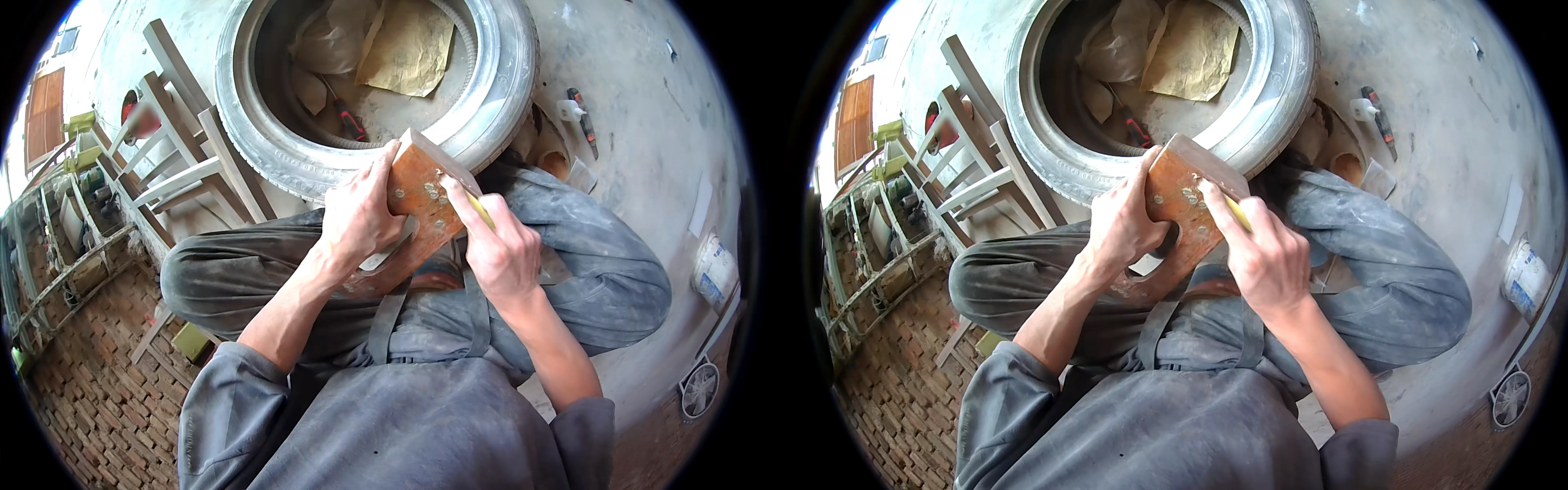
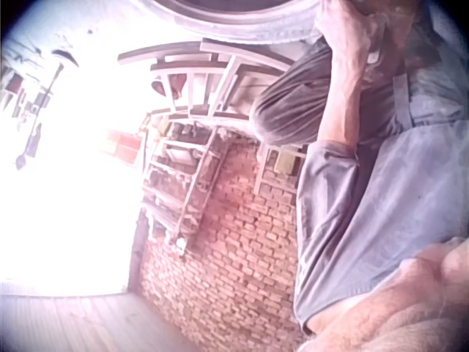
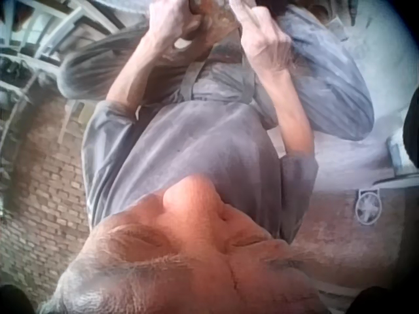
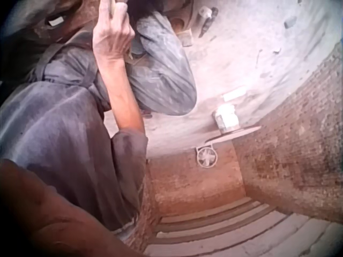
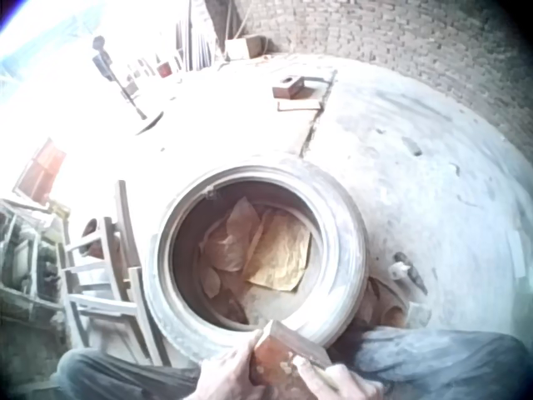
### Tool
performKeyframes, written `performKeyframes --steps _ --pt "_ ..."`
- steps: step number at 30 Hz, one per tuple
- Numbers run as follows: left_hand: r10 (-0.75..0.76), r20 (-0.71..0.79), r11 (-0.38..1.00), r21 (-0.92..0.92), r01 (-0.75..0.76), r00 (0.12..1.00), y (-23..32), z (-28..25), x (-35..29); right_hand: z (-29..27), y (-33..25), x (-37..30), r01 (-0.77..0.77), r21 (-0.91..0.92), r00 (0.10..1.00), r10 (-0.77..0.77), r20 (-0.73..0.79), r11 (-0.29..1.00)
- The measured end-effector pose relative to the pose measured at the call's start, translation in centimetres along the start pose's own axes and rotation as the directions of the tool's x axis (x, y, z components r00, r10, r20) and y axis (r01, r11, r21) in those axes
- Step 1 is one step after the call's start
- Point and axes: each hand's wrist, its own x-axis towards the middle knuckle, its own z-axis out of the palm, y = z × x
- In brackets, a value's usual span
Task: The person carves a decorative pattern into a rectangular wooden piece using a small chisel and then smooths the surface with sandpaper. The person holds the wood on their lap and works on the surface and edges.
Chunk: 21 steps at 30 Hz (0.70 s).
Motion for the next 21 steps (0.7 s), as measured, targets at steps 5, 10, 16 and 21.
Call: performKeyframes --steps 5,10,16,21 --pt "-0.03 0.029 1.0 0.008 0.03 0.999 0.1 -0.1 0.1 -0.1 -0.1 0.4 0.001 -0.004 1.0 0.0 0.021 1.0" --pt "-0.029 0.036 1.0 0.001 0.029 0.999 0.2 -0.1 0.2 0.5 -0.4 0.8 0.004 0.002 1.0 -0.004 -0.002 1.0" --pt "0.023 -0.013 1.0 -0.014 -0.023 1.0 0.1 0.0 0.1 -0.7 0.2 -0.6 -0.036 0.001 0.999 0.036 0.013 0.999" --pt "-0.012 0.025 1.0 -0.014 0.012 1.0 0.3 -0.1 0.2 0.2 -0.7 1.7 -0.013 0.01 1.0 0.014 -0.017 1.0"
